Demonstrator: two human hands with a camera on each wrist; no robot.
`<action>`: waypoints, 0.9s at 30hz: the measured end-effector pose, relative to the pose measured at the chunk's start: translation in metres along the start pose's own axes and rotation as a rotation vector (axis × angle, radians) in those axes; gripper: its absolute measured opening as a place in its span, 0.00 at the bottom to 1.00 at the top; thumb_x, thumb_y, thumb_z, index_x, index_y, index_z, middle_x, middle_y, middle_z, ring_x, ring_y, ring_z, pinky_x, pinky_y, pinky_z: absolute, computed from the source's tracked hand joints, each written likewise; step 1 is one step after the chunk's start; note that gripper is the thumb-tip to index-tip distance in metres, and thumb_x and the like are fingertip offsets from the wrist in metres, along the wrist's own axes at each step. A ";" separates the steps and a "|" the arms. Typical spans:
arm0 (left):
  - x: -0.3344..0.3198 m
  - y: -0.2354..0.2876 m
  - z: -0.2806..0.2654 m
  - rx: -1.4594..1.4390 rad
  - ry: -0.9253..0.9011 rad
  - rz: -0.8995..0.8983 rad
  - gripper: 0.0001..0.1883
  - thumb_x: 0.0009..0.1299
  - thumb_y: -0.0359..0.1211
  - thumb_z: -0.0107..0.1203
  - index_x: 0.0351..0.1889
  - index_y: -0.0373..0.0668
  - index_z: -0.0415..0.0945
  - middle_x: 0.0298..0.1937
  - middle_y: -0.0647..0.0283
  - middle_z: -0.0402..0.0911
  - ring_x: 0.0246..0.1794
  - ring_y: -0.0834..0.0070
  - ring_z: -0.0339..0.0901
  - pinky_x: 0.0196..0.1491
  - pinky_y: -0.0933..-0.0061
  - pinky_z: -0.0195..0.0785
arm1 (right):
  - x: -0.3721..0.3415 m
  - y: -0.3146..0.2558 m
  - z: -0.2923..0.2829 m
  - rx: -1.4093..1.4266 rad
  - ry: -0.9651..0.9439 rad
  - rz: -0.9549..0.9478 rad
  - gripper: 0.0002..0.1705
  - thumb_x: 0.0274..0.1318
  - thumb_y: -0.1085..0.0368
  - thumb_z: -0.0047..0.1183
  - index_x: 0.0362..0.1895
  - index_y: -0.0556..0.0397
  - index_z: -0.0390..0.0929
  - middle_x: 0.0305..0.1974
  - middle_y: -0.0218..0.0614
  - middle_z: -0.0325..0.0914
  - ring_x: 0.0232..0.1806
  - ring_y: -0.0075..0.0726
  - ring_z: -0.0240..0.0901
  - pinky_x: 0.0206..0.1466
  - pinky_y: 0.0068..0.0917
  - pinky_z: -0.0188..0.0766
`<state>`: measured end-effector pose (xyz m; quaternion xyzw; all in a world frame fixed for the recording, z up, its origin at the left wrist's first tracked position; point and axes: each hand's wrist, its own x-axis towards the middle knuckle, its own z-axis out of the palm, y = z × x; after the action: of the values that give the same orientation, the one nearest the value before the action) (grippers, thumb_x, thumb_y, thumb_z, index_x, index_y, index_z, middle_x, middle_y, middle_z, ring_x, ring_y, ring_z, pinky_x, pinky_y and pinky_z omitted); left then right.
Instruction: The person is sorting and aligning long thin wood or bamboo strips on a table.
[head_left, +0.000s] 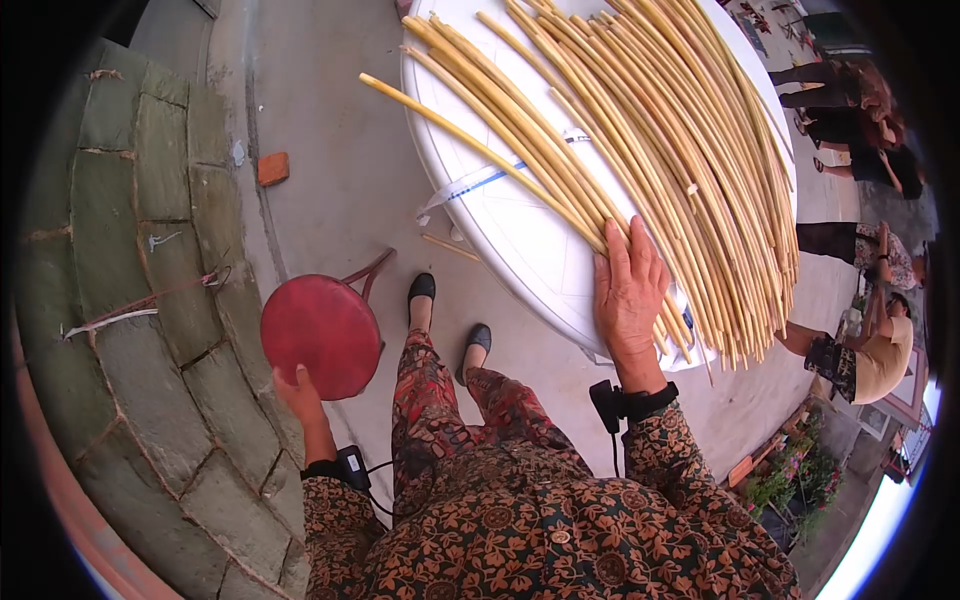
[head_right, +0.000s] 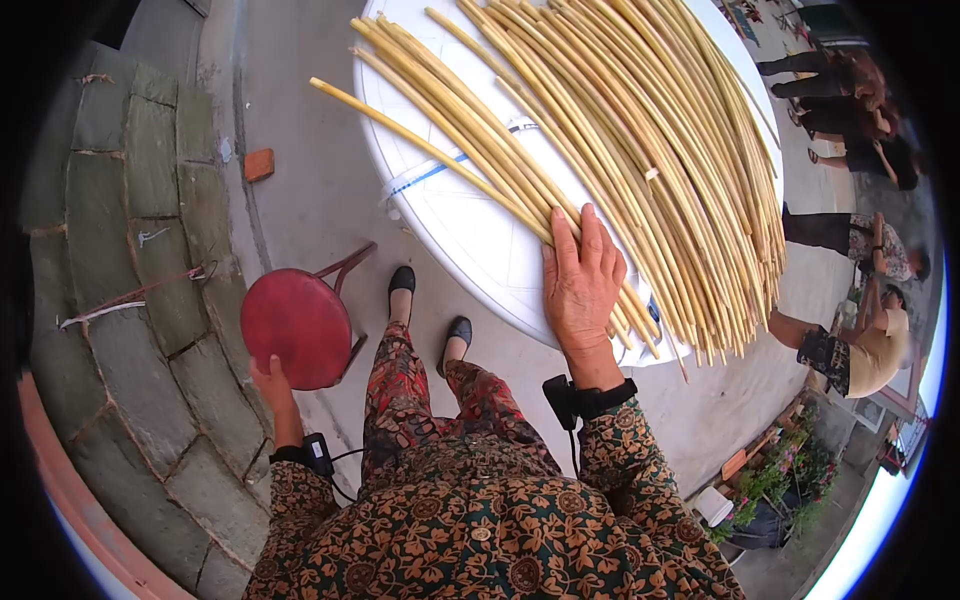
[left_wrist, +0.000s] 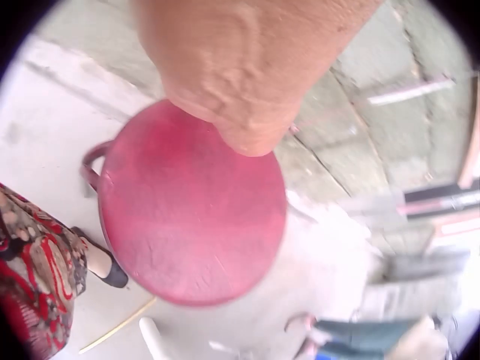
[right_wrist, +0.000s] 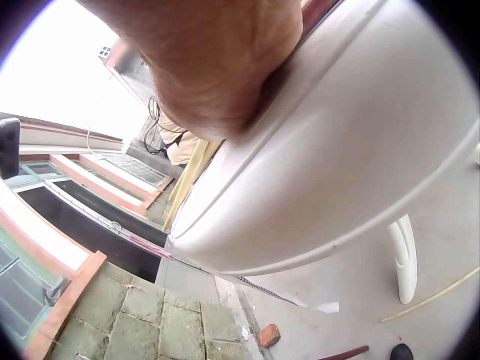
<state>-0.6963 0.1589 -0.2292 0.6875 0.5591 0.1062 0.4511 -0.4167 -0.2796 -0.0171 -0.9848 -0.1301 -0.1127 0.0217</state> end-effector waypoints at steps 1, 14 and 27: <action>0.000 0.017 0.013 0.020 -0.088 0.161 0.31 0.75 0.34 0.55 0.74 0.37 0.60 0.73 0.52 0.65 0.72 0.57 0.63 0.73 0.59 0.55 | 0.000 0.003 0.001 0.001 0.014 -0.009 0.32 0.61 0.59 0.60 0.70 0.36 0.71 0.72 0.43 0.64 0.69 0.49 0.63 0.70 0.45 0.56; -0.129 0.342 0.218 0.419 -0.372 1.479 0.33 0.72 0.47 0.57 0.76 0.60 0.61 0.79 0.62 0.56 0.80 0.53 0.49 0.75 0.35 0.38 | -0.004 0.005 -0.021 0.159 0.147 -0.168 0.32 0.54 0.65 0.65 0.66 0.40 0.74 0.70 0.40 0.65 0.69 0.51 0.62 0.69 0.46 0.59; -0.080 0.334 0.211 -0.138 -0.642 1.782 0.33 0.65 0.31 0.64 0.70 0.48 0.69 0.74 0.57 0.66 0.74 0.53 0.63 0.72 0.54 0.59 | -0.154 -0.074 0.234 0.636 -0.651 0.006 0.15 0.64 0.60 0.53 0.52 0.45 0.81 0.48 0.42 0.82 0.52 0.49 0.79 0.56 0.41 0.76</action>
<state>-0.3627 -0.0056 -0.0736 0.8293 -0.3294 0.2500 0.3759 -0.5301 -0.2299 -0.2784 -0.9137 -0.1557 0.2484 0.2814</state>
